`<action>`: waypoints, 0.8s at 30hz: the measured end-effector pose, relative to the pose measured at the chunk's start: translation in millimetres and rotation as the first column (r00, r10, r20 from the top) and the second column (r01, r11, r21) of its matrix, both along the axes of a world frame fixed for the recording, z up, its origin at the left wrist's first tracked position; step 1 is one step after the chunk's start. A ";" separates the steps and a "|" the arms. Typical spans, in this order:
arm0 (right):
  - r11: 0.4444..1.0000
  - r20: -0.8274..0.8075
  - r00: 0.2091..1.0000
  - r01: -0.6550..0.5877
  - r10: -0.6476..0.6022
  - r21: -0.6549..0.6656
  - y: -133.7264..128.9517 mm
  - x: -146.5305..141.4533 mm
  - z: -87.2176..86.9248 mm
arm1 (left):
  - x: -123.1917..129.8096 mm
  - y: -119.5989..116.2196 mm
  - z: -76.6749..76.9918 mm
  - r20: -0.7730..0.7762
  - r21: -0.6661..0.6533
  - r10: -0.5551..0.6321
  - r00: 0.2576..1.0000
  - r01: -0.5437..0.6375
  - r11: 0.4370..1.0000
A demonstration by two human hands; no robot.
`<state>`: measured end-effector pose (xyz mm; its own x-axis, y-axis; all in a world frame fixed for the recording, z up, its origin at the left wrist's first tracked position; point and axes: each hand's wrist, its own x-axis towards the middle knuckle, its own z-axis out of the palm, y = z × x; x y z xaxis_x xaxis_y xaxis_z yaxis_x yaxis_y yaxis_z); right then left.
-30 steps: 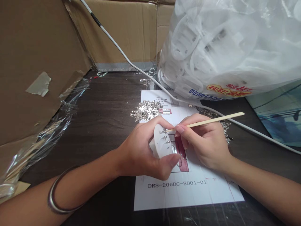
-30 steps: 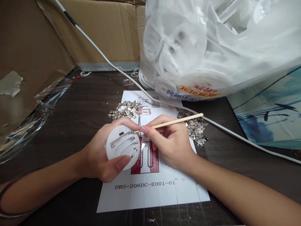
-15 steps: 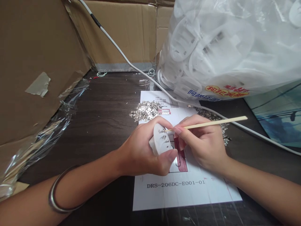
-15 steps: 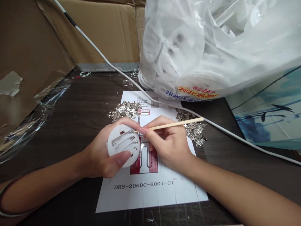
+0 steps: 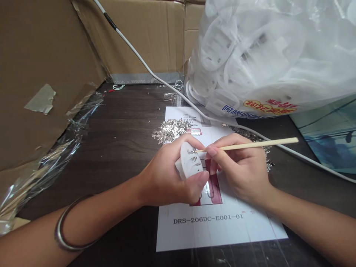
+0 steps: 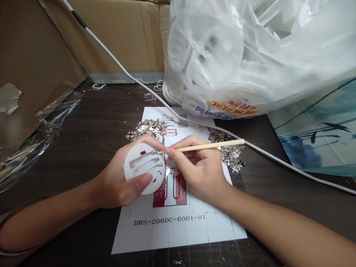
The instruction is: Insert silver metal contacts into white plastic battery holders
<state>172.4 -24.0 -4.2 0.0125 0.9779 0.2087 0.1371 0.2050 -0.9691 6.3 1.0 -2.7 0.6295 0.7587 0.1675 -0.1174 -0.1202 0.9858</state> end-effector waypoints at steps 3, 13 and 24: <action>1.000 0.007 1.000 0.010 -0.010 0.016 2.0 -0.5 1.2 | -1.4 -1.2 0.5 -0.020 0.043 0.055 0.998 -0.054 0.998; 1.000 -0.003 1.000 0.008 -0.008 0.012 2.8 -0.6 -0.4 | -0.3 -2.1 1.8 -0.003 0.109 0.052 0.999 -0.051 0.993; 1.000 0.021 1.000 0.023 -0.023 -0.005 1.7 -0.2 1.1 | -1.3 -3.4 1.4 0.001 0.091 0.067 0.998 -0.067 0.994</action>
<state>172.2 -22.3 -3.0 0.0305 0.9786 0.2037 0.1617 0.1963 -0.9671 5.0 -2.4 -1.3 0.5784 0.7808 0.2362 -0.1042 -0.2165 0.9707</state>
